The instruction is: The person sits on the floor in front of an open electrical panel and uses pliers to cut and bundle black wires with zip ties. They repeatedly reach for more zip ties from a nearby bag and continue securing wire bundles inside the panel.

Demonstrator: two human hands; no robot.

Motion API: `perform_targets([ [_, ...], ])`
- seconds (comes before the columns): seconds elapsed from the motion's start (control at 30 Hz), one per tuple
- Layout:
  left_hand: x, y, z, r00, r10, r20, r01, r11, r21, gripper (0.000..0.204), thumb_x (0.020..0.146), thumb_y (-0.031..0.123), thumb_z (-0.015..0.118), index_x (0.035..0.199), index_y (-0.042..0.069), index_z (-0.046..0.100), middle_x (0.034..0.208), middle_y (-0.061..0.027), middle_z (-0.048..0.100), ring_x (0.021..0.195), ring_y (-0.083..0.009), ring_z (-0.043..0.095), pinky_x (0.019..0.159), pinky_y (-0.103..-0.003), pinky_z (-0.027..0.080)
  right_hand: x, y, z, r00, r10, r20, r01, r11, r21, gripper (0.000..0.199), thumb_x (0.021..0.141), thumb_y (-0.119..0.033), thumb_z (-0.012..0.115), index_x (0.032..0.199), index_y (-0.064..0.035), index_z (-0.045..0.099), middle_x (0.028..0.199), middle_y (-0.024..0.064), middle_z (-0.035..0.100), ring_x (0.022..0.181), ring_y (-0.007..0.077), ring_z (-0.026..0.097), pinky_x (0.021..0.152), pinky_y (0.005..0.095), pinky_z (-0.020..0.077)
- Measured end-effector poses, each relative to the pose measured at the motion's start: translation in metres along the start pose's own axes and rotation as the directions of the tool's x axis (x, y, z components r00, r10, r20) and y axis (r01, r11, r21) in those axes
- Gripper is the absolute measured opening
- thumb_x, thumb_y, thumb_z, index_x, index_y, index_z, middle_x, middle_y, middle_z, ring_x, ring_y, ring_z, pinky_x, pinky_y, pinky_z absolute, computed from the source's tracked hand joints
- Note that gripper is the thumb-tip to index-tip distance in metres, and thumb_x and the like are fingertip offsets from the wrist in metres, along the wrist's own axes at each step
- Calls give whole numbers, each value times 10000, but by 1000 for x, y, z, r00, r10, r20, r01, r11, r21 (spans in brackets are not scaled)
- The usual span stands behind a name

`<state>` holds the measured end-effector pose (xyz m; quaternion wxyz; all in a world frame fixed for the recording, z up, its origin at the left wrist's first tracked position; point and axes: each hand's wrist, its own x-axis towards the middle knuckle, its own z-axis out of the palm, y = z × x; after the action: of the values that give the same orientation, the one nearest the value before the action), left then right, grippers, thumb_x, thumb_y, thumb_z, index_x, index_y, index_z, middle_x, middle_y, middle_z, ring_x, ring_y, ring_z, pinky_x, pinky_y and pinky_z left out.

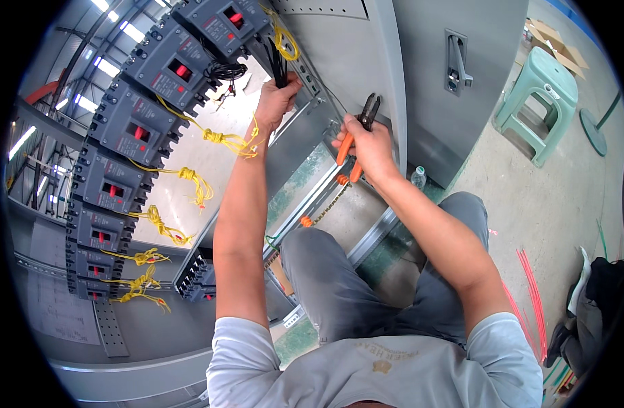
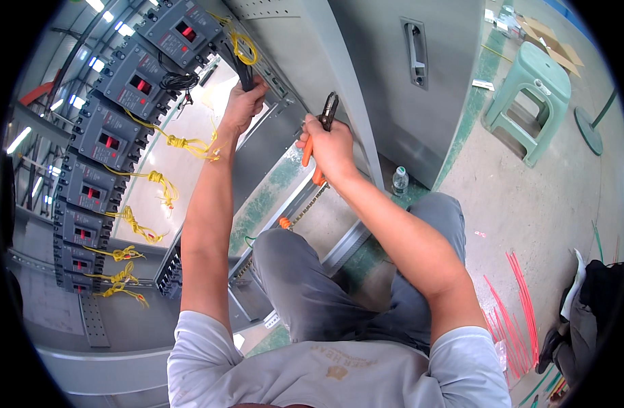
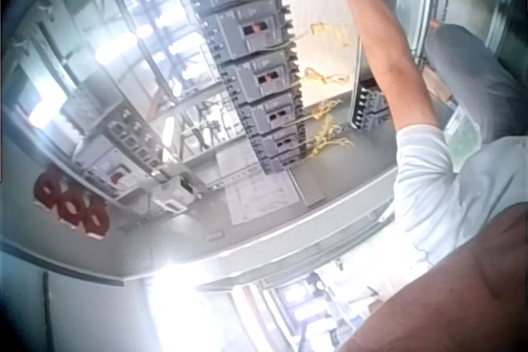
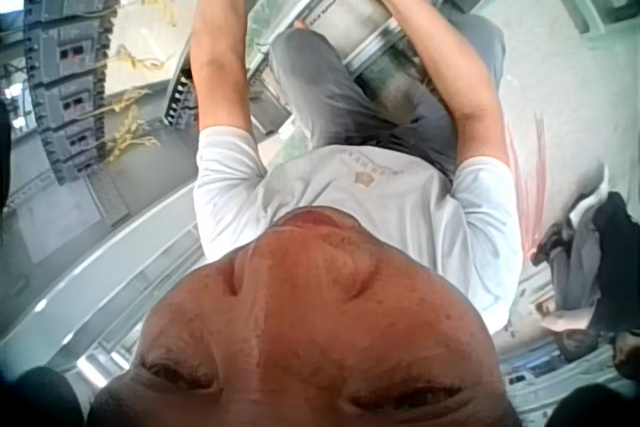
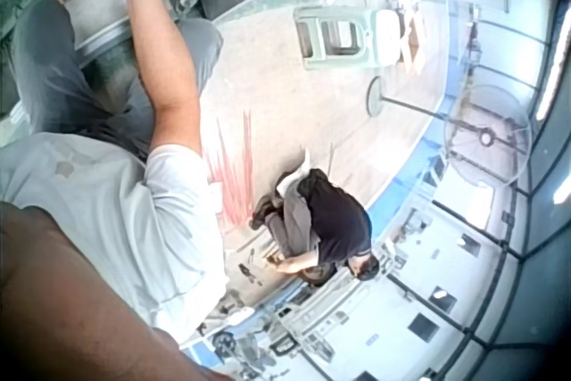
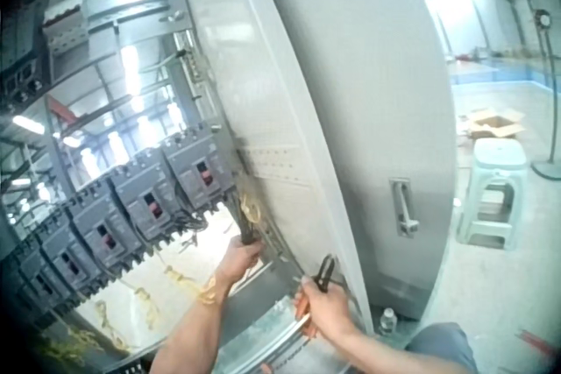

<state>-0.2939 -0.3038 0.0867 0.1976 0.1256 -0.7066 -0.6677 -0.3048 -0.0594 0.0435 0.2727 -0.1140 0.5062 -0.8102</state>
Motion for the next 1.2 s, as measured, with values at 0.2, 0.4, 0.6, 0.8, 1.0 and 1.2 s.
perform_targets([
  [0.2,-2,6,4,999,28,-34,-30,999,-46,148,972,107,678,1062,2,625,693,50,466,495,-25,343,445,-218,236,-1,-12,8,999,17,-42,-13,997,74,284,1010,-216,602,878,34,626,800,75,631,701,161,643,703,325,590],
  [0.4,2,2,-3,1000,18,-18,-19,997,-73,155,957,118,704,1053,16,638,701,49,508,489,-29,365,432,-217,253,-2,-10,12,1000,10,-15,-8,996,92,297,1006,-228,598,864,32,617,803,82,629,707,171,655,705,322,582],
  [0.6,7,6,-3,991,130,-25,-130,991,17,182,948,98,699,1092,14,625,795,-23,642,496,-38,413,427,-211,300,12,-7,11,999,27,35,-28,999,46,332,998,-324,603,962,5,627,868,105,674,788,233,726,712,345,556],
  [0.8,2,15,1,985,174,6,-174,978,111,184,966,121,677,1105,12,626,811,-43,665,496,-39,415,430,-213,303,17,-5,12,998,60,35,-61,998,24,331,1003,-330,593,943,-6,621,871,96,676,795,226,725,706,346,547],
  [1.0,5,17,-5,989,146,11,-144,958,249,134,974,157,665,983,24,682,631,49,507,496,-38,405,435,-234,267,29,-6,25,1000,19,18,-20,1000,6,317,996,-300,617,899,2,620,831,85,663,755,207,702,706,336,553],
  [1.2,-8,15,-5,988,83,-131,-45,961,271,134,938,119,665,987,2,710,777,-19,684,555,-51,468,517,-231,368,52,-11,37,989,-98,111,113,984,-140,324,981,-273,654,876,33,644,807,83,657,722,193,674,693,325,556],
])
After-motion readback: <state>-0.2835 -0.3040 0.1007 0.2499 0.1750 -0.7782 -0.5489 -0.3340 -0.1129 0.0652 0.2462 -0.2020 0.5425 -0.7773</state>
